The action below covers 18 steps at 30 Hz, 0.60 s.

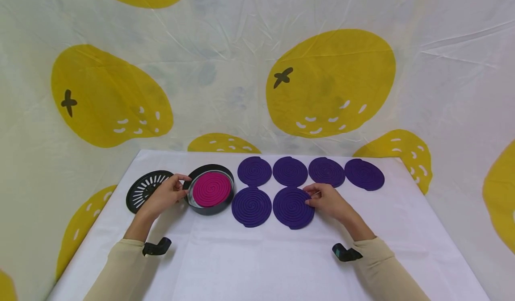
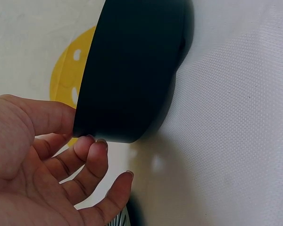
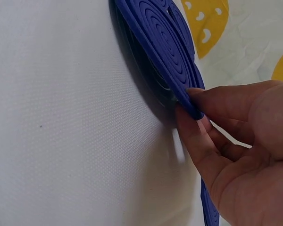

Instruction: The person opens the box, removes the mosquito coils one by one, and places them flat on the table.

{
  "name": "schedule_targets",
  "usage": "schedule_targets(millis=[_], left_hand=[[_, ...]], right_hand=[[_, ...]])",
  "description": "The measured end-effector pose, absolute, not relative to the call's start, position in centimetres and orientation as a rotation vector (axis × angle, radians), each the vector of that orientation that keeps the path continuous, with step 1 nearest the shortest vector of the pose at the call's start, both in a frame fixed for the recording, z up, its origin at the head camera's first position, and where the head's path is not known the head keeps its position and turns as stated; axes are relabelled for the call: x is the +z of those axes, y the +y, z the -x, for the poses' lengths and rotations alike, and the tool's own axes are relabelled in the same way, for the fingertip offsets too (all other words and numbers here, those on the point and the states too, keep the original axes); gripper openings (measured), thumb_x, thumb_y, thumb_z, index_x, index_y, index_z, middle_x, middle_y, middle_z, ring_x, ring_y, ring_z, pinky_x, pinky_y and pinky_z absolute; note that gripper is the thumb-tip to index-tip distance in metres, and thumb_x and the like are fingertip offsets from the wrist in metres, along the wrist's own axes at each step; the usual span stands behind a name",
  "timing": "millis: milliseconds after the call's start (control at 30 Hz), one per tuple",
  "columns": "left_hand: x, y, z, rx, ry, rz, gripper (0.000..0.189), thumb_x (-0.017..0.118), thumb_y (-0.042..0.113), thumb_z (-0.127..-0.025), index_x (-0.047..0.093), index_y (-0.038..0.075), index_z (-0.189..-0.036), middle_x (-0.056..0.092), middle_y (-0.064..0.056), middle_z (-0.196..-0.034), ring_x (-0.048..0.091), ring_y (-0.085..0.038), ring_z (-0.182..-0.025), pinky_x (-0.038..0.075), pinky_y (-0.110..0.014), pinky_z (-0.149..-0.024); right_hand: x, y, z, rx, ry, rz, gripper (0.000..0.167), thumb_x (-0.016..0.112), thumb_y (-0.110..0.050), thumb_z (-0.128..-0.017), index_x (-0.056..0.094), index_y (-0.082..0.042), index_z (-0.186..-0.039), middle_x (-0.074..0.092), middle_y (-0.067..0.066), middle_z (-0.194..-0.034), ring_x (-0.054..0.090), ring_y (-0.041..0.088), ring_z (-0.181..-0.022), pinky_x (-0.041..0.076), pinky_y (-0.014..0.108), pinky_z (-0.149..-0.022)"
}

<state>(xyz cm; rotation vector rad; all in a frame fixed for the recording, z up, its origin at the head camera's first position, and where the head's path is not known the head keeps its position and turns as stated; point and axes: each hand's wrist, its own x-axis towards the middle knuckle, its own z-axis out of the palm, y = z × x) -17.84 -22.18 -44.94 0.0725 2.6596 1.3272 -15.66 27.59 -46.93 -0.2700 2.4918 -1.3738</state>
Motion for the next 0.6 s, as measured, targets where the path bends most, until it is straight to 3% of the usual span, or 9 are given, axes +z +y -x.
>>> schedule_targets(millis=[600], left_hand=[[-44.92, -22.21, 17.83, 1.319, 2.662, -0.077, 0.04, 0.064, -0.002, -0.093, 0.055, 0.001, -0.132, 0.047, -0.007, -0.084, 0.048, -0.019, -0.074, 0.041, -0.03, -0.063]], right_hand=[[-46.9, 27.82, 15.96, -1.431, 2.607, 0.331, 0.03, 0.066, -0.002, -0.095, 0.065, 0.007, -0.123, 0.071, 0.022, -0.113, 0.067, 0.022, -0.096, 0.054, 0.023, -0.073]])
